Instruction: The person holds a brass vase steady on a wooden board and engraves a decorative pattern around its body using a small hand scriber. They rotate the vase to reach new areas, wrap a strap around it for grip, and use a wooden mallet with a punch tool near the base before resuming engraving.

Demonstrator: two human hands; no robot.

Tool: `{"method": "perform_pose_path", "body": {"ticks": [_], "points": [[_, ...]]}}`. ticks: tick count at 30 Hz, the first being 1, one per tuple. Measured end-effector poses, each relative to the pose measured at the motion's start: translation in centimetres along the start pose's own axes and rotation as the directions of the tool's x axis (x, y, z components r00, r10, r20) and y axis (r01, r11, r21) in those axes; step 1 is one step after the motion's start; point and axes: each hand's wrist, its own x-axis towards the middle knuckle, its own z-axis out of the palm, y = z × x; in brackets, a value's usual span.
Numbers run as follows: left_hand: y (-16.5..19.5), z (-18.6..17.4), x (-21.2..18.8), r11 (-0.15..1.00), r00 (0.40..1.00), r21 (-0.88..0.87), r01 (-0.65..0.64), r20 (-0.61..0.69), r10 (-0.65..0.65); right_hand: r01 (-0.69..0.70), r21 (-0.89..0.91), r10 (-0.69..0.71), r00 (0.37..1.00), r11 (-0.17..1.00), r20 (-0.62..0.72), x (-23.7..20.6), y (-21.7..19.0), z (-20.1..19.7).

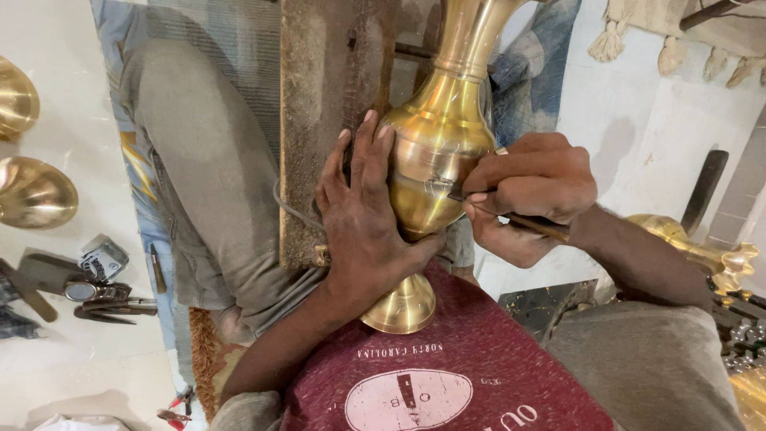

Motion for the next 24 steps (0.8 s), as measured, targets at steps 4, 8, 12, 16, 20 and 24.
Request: {"method": "perform_pose_path", "body": {"ticks": [4,8,12,16,20,24], "points": [[0.2,0.0,0.0,1.000,1.000,-0.008,-0.005,0.003,0.005,0.052,0.038,-0.053,0.997,0.998,0.047,-0.4,0.2,-0.1],[0.3,0.1,0.1,1.000,1.000,-0.003,0.020,0.016,-0.020,0.092,0.107,-0.095,0.995,0.990,0.029,-0.8,0.6,-0.1],[0.2,0.0,0.1,1.000,0.998,-0.004,0.027,0.048,-0.027,0.098,0.072,-0.094,0.994,0.993,-0.054,-1.3,0.9,0.6],[0.2,0.3,0.0,1.000,1.000,0.009,0.003,0.024,-0.004,0.180,0.123,-0.174,0.983,0.976,-0.058,-1.7,1.5,0.8],[0.4,0.2,0.0,1.000,1.000,0.009,0.011,0.021,-0.012,0.230,0.144,-0.217,0.971,0.963,-0.096,-2.1,1.9,1.0],[0.5,0.2,0.1,1.000,0.999,-0.001,0.025,0.037,-0.025,0.238,0.106,-0.219,0.961,0.965,-0.166,-2.6,2.0,1.6]]}}
